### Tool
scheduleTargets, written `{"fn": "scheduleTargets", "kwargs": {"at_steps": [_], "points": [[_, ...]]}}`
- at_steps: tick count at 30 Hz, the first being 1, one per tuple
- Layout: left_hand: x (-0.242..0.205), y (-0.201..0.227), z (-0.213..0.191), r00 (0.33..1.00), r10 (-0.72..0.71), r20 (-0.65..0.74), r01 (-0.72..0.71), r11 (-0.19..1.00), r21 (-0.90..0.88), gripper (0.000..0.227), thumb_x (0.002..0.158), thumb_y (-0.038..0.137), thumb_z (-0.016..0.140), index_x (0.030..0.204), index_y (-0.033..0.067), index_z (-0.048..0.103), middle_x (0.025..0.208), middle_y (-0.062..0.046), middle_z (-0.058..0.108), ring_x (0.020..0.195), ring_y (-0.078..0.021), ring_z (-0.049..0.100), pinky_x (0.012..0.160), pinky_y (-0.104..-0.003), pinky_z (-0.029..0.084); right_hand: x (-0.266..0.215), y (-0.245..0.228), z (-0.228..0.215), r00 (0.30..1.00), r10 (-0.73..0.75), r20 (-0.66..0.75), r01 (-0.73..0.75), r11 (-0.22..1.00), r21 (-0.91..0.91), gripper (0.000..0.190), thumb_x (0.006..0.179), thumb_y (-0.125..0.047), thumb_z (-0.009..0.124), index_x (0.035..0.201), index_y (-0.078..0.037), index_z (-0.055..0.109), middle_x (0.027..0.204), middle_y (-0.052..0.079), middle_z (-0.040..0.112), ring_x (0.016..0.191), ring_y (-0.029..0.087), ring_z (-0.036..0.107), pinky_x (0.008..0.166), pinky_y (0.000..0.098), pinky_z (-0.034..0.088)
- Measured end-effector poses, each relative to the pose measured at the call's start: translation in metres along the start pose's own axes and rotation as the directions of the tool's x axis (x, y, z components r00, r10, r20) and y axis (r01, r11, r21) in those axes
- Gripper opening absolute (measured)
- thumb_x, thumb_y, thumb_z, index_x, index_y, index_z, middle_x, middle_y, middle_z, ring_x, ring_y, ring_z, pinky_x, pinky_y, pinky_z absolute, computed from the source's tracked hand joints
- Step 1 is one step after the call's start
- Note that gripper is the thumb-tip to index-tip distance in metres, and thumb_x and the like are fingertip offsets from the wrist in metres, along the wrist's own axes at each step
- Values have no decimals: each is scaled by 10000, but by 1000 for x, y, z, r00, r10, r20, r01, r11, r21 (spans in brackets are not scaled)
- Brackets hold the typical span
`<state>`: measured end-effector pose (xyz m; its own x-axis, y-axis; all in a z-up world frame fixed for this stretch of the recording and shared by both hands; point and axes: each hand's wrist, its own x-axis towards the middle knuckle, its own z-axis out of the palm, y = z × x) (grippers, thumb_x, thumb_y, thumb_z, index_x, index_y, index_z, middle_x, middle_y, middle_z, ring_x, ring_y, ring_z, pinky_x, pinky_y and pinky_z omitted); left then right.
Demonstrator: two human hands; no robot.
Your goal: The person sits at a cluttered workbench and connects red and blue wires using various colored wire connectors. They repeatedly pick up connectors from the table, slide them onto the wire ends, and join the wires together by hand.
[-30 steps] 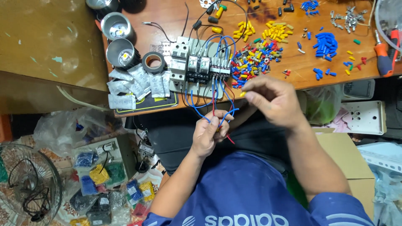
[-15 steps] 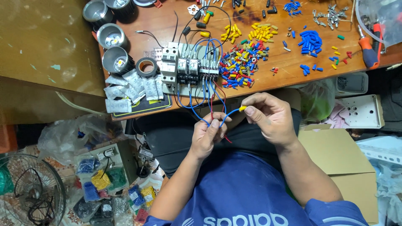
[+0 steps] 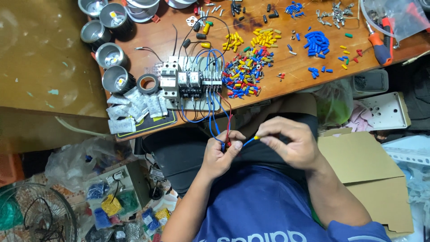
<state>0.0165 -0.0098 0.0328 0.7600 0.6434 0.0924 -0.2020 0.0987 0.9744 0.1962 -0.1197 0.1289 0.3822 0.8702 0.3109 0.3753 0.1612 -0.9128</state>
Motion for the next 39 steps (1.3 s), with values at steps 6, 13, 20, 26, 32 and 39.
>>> {"fn": "scheduleTargets", "kwargs": {"at_steps": [6,13,20,26,32,39], "points": [[3,-5,1,995,14,102,-11,1000,-25,250,946,201,745,1097,3,726,640,-63,651,550,-96,532,533,-233,465,-12,-3,11,987,-81,139,98,988,-122,102,911,-75,711,976,-63,788,949,123,793,745,291,760,634,351,603],[1,-17,-12,993,33,109,-24,996,-87,287,915,223,789,1078,-9,742,649,-62,663,570,-85,526,535,-231,459,2,25,8,998,13,68,-4,992,-123,201,868,-224,819,1022,-99,784,923,97,754,647,224,688,566,331,555],[0,-17,-16,1000,10,19,-6,985,-170,184,959,161,722,938,-22,736,664,-93,652,589,-111,521,549,-240,463,26,105,2,979,84,-185,-141,936,-321,155,903,-86,816,1046,-48,772,777,77,674,559,148,614,480,242,495],[-3,-33,-18,999,-46,-21,41,976,-212,222,979,202,695,913,-10,709,642,-75,622,586,-91,538,549,-220,465,36,121,10,972,38,-232,-137,893,-429,149,872,-103,850,1004,-79,784,739,50,623,473,129,568,411,239,445],[0,-31,-15,998,-51,-24,45,975,-216,209,983,186,680,920,-13,693,602,-70,577,556,-76,492,533,-209,449,41,109,10,946,164,-279,-238,937,-256,130,887,-59,825,1010,-82,791,774,81,640,509,117,596,448,224,464],[-3,-29,-15,999,-38,4,38,987,-154,190,980,173,680,919,-6,696,594,-71,586,537,-77,468,508,-213,433,27,99,-7,825,558,-88,-324,595,735,124,969,-48,613,1086,-31,650,870,117,684,549,88,561,419,170,420]]}}
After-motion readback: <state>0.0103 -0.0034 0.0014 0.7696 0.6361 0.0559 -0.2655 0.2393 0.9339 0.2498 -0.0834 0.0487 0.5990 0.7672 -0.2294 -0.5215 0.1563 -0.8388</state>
